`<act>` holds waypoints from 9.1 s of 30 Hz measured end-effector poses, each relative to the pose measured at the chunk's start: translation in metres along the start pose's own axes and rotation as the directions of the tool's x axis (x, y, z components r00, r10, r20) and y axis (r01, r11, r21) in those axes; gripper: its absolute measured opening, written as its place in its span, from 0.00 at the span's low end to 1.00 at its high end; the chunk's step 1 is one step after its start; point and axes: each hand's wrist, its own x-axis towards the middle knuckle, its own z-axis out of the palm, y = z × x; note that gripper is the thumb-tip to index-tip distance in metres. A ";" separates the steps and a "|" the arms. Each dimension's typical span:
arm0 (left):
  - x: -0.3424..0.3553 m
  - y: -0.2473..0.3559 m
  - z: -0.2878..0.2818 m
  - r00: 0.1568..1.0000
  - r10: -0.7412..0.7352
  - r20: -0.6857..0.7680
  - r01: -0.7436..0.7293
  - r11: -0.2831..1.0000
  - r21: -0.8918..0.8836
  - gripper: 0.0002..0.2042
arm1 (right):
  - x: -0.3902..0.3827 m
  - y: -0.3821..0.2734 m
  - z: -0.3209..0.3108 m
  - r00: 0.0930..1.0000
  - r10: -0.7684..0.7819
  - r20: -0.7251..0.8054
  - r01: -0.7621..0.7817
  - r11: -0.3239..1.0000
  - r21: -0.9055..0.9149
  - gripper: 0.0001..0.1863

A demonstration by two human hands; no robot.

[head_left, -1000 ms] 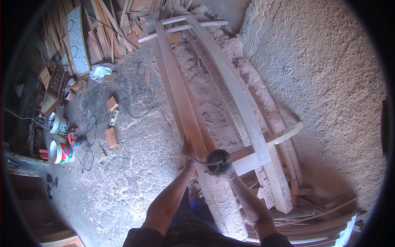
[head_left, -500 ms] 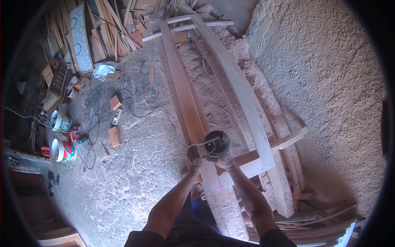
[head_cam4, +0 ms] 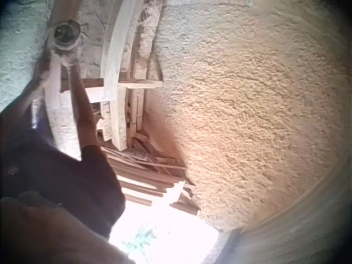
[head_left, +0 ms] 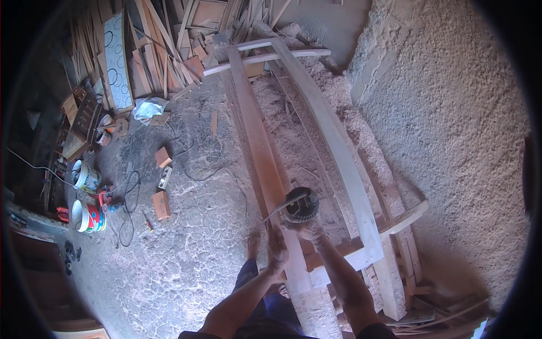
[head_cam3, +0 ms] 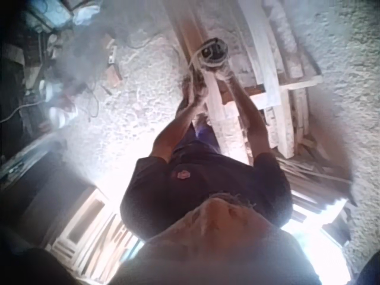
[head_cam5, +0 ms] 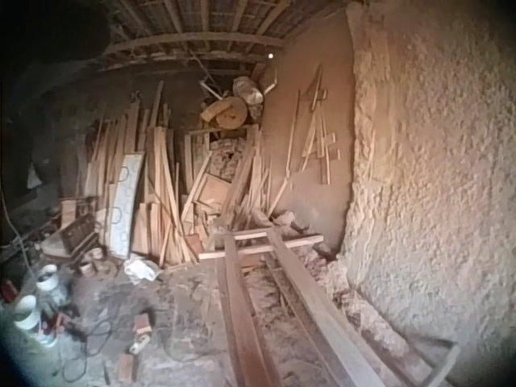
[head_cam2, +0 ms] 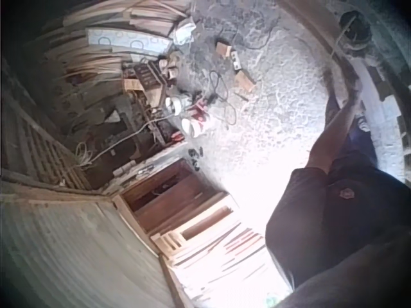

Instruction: The person uses a handheld router to shape the inner edges of a wooden frame, moving the tool along the wood while holding the frame in place by hand and foot.

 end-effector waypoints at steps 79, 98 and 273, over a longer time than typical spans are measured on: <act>0.440 0.020 -0.062 0.983 -0.159 0.096 0.186 0.796 -0.576 0.23 | -0.034 -0.191 -0.076 0.291 0.072 -0.954 0.211 0.968 0.138 0.41; 0.721 -0.040 0.284 0.205 -0.247 0.947 0.875 0.479 -0.064 0.34 | -0.063 -0.340 0.133 -0.727 -0.261 -0.635 -0.349 0.937 0.014 0.46; 1.154 0.026 0.116 -0.326 0.036 0.945 -0.786 0.546 -0.292 0.35 | 0.910 0.023 0.090 0.422 0.239 -0.875 -0.412 0.910 0.051 0.40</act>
